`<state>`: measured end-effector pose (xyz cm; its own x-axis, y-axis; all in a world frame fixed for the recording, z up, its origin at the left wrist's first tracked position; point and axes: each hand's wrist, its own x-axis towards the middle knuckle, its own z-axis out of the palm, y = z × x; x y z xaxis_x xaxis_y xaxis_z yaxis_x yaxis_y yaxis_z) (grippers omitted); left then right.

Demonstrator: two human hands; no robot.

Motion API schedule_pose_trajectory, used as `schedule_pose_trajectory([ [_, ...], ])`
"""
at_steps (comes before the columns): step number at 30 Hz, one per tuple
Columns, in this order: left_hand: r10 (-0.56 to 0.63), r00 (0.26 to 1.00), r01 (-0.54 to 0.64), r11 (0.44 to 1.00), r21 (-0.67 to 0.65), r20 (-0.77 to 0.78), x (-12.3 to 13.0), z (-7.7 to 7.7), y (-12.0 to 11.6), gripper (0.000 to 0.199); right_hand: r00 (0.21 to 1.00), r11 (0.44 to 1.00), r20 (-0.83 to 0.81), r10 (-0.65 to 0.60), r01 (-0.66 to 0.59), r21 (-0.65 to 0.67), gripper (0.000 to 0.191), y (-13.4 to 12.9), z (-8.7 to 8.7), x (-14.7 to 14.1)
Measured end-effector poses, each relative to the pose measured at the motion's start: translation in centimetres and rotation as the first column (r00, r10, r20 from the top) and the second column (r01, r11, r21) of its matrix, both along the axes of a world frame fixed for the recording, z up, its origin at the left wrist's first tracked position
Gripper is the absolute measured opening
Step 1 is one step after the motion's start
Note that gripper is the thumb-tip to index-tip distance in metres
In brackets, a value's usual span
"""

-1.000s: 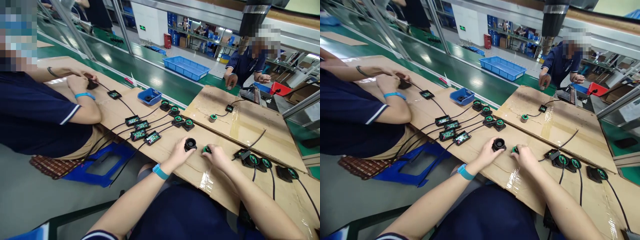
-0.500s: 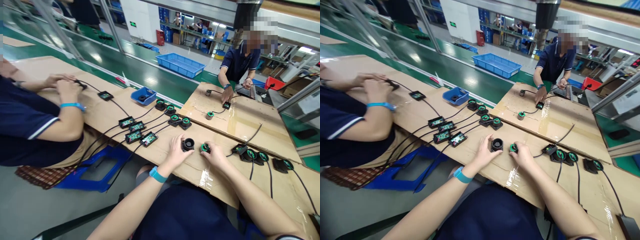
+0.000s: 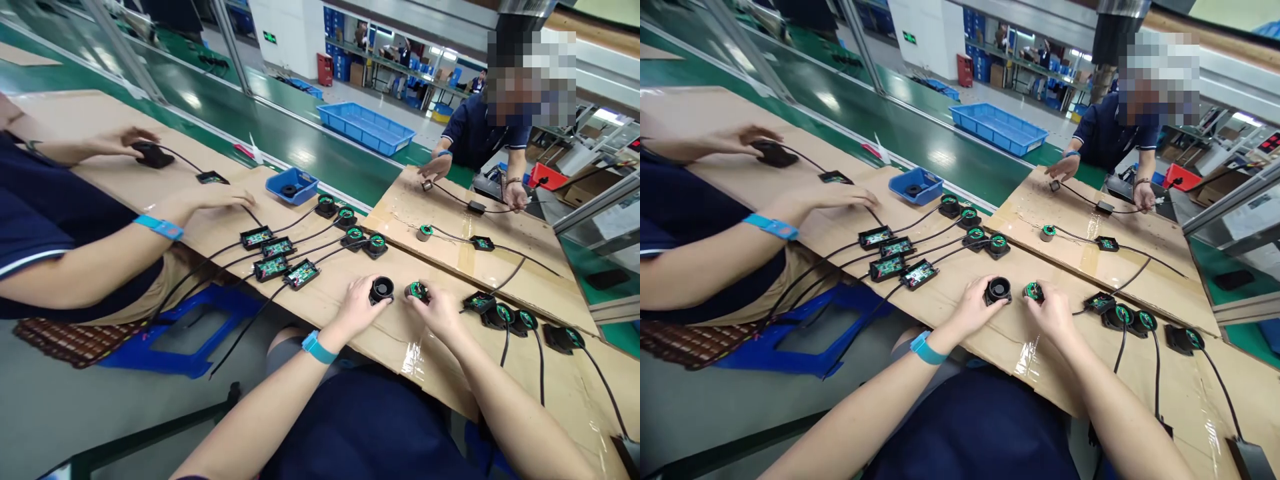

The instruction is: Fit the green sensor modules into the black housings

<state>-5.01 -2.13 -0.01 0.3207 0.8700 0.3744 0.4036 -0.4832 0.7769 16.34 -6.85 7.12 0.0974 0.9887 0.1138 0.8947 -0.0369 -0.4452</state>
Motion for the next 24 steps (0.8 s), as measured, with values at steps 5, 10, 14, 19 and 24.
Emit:
schedule_pose_trajectory([
  [5, -0.022, 0.997, 0.018, 0.999, 0.051, 0.078, -0.1, 0.2, -0.1, 0.046, 0.989, 0.967, -0.145, 0.04, -0.001, 0.255, 0.05, -0.4, 1.2, -3.4],
  [10, -0.034, 0.994, 0.017, 0.987, 0.161, 0.102, -0.2, 0.1, -0.3, 0.05, 0.979, 0.965, -0.112, 0.168, -0.141, 0.221, 0.039, 0.2, 0.0, -6.3],
  [14, -0.029, 0.991, 0.004, 0.982, 0.19, 0.128, -0.1, -0.1, -0.4, 0.055, 0.98, 0.952, -0.091, 0.177, -0.147, 0.27, 0.041, 0.6, -1.4, -6.8],
  [19, -0.031, 0.986, -0.003, 0.979, 0.204, 0.166, -0.2, -0.2, -0.5, 0.058, 0.989, 0.951, -0.006, 0.145, -0.137, 0.278, 0.045, 0.2, -2.5, -7.2],
  [24, -0.023, 0.982, 0.0, 0.992, 0.123, 0.185, -0.1, -0.5, -0.3, 0.052, 0.979, 0.928, 0.03, 0.202, -0.201, 0.314, 0.045, 0.3, -3.7, -7.3],
])
